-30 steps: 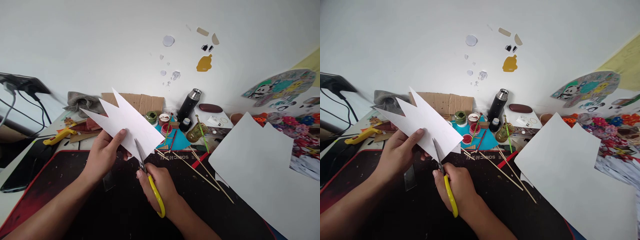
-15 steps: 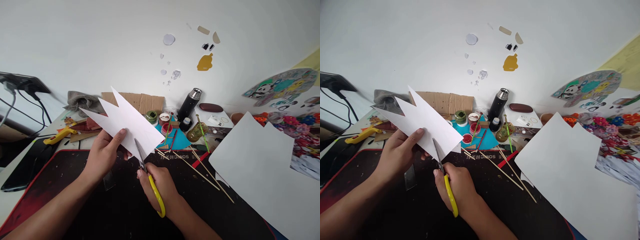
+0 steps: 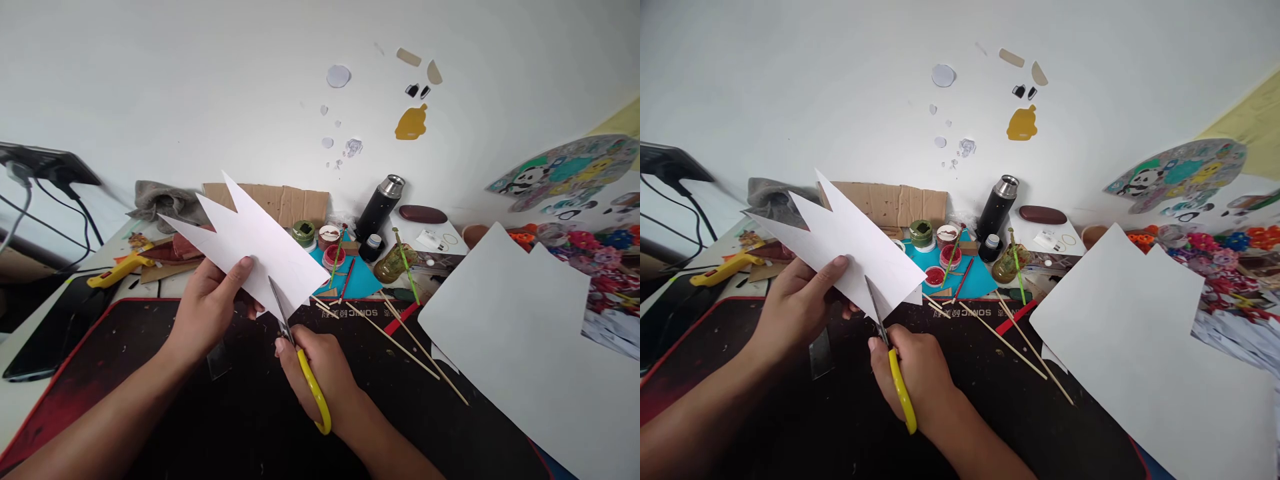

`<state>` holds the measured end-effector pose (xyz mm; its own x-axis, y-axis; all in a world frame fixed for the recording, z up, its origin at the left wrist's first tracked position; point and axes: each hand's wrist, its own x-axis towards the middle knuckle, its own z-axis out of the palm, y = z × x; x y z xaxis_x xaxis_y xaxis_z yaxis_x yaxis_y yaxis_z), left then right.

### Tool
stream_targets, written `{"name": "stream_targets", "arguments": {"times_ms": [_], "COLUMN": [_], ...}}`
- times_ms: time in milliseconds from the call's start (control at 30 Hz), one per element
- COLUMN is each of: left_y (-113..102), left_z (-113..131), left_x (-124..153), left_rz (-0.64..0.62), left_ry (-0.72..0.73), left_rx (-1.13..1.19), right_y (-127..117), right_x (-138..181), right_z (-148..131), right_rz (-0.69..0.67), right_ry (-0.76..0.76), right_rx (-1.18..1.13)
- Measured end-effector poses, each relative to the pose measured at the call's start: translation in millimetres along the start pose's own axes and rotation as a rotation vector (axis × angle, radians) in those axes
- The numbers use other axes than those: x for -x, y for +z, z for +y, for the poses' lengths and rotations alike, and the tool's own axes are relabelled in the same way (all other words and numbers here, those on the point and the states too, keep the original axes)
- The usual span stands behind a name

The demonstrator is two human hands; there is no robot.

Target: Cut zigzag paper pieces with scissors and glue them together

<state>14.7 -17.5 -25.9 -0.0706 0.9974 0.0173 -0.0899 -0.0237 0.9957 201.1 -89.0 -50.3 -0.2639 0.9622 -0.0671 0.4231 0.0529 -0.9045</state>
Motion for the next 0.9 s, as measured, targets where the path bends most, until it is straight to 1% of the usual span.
{"name": "stream_targets", "arguments": {"times_ms": [567, 800, 900], "left_y": [-1.6, -1.3, -0.6], "left_z": [-3.1, -4.2, -2.5], "left_x": [-0.6, -1.2, -2.2], "left_rz": [0.003, 0.006, 0.035], "left_ry": [-0.027, -0.018, -0.010], "left_rx": [-0.010, 0.009, 0.024], "right_y": [1.7, 1.7, 0.3], "right_x": [1.3, 0.3, -0.9], "right_z": [2.1, 2.2, 2.7], "right_rz": [0.010, 0.010, -0.012], "right_ry": [0.005, 0.002, -0.018], "right_rx": [0.016, 0.008, -0.011]}}
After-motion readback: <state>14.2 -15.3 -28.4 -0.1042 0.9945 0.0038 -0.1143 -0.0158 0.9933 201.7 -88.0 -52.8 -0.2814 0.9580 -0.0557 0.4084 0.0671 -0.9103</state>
